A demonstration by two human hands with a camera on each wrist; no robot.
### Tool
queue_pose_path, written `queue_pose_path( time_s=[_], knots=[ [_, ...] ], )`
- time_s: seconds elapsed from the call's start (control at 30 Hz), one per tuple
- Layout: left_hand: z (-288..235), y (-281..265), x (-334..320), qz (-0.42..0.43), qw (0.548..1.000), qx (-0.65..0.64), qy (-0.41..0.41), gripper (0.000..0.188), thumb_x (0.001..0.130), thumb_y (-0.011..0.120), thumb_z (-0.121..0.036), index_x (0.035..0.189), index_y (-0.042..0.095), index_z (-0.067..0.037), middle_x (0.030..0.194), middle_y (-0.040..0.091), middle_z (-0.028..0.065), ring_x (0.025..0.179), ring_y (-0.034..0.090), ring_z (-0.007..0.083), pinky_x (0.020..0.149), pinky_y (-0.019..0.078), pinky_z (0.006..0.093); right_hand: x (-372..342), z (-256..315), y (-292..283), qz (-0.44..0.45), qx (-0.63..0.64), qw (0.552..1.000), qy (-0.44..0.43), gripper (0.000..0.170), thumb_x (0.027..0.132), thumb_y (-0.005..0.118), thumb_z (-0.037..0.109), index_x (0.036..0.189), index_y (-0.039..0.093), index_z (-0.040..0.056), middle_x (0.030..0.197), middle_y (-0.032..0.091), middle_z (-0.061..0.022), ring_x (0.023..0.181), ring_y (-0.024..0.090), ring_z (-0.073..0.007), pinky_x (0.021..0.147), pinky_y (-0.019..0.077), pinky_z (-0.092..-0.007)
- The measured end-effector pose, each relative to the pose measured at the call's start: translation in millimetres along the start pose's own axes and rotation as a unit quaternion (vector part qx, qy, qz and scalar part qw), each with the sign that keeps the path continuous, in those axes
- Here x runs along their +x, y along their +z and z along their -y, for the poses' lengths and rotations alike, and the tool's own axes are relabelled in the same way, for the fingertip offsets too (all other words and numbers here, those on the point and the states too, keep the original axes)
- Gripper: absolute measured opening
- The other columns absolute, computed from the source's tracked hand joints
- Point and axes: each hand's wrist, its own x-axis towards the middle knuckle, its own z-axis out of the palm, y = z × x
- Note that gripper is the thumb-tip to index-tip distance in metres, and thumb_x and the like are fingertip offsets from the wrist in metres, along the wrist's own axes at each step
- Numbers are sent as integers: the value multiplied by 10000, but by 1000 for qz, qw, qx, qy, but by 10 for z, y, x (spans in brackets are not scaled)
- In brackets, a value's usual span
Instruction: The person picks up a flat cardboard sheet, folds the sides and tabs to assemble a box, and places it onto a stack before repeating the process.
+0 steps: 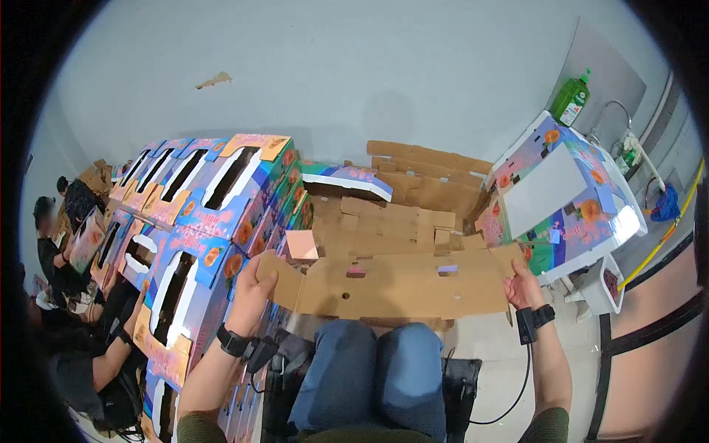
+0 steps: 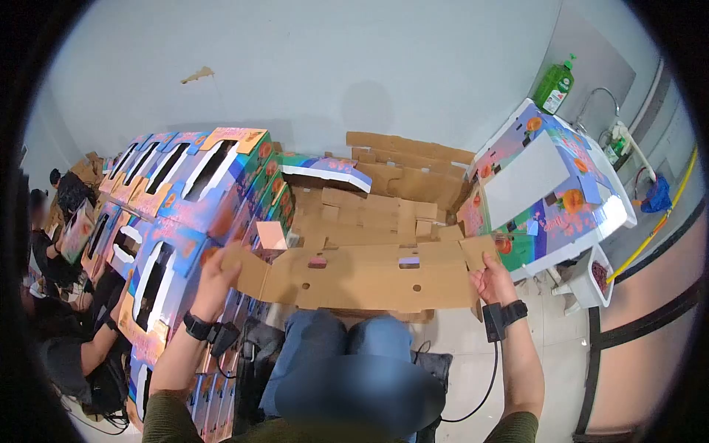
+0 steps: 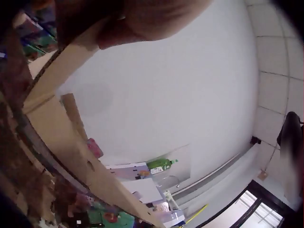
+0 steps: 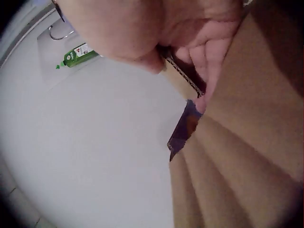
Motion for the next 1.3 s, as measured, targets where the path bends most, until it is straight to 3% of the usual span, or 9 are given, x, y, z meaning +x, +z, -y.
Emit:
queue_pose_path(
  time_s=[0.33,0.5,0.67,0.77,0.9,1.0,1.13,1.23,1.3],
  knots=[
    [728,480,1178,-6,992,103,78,448,988,511,54,1434,490,16,1344,621,145,1286,570,228,1116,404,339,1069,-122,-126,-29,-102,994,-21,451,1088,513,282,1472,440,56,1312,650,-180,1093,710,-289,819,649,-384],
    [1823,747,1581,19,989,134,57,446,988,504,48,1432,491,10,1351,616,143,1295,564,237,1113,400,345,1814,-801,-759,-101,-151,983,31,420,1091,520,278,1462,446,95,1240,676,-158,983,732,-275,717,656,-386],
    [2832,906,1830,49,967,251,15,459,1009,509,-35,1458,452,-114,1335,609,270,1245,583,454,1033,468,476,2294,-1783,-1199,-202,-192,954,109,388,1094,520,296,1425,475,98,1149,695,-139,918,733,-262,701,651,-373],
    [3134,1035,1936,38,950,294,-98,451,1012,517,-60,1456,457,-115,1320,622,264,1239,591,447,1026,468,476,2351,-2223,-1288,-241,-194,945,102,387,1097,505,315,1429,470,119,1160,681,-123,916,725,-258,715,635,-383],
    [3931,979,1892,13,961,255,-105,409,996,593,-135,1396,530,-77,1230,664,261,1154,632,452,974,504,473,2498,-2678,-1837,-272,-161,943,101,401,1091,513,339,1428,452,129,1190,667,-111,944,714,-271,747,620,-384],
    [4514,774,1844,-4,960,240,-142,395,988,603,-67,1376,532,-37,1148,709,154,1051,693,246,938,528,367,2490,-2626,-1764,-255,-168,948,84,395,1084,527,361,1387,470,115,1154,682,-119,960,714,-275,756,620,-386],
    [4303,736,1833,-38,975,174,-130,271,986,625,-75,1252,622,-21,1098,718,104,1016,688,183,897,545,339,2507,-2700,-1851,-286,-154,939,115,392,1085,523,372,1361,472,98,1143,685,-131,972,712,-284,772,618,-407],
    [4274,708,1839,-37,988,49,-144,336,972,659,-119,1290,612,-20,1120,722,177,1011,700,246,897,535,347,2699,-3456,-2950,-236,-145,956,99,522,1066,536,431,1411,430,53,1121,691,-127,853,696,-226,685,602,-345],
    [4399,650,1863,-43,984,73,-158,387,951,687,-136,1308,596,-16,1143,714,150,1027,695,246,924,539,349,2620,-3455,-2974,-225,-323,915,87,488,1075,515,440,1380,465,62,1092,688,-133,887,695,-258,736,606,-376]
  ],
)
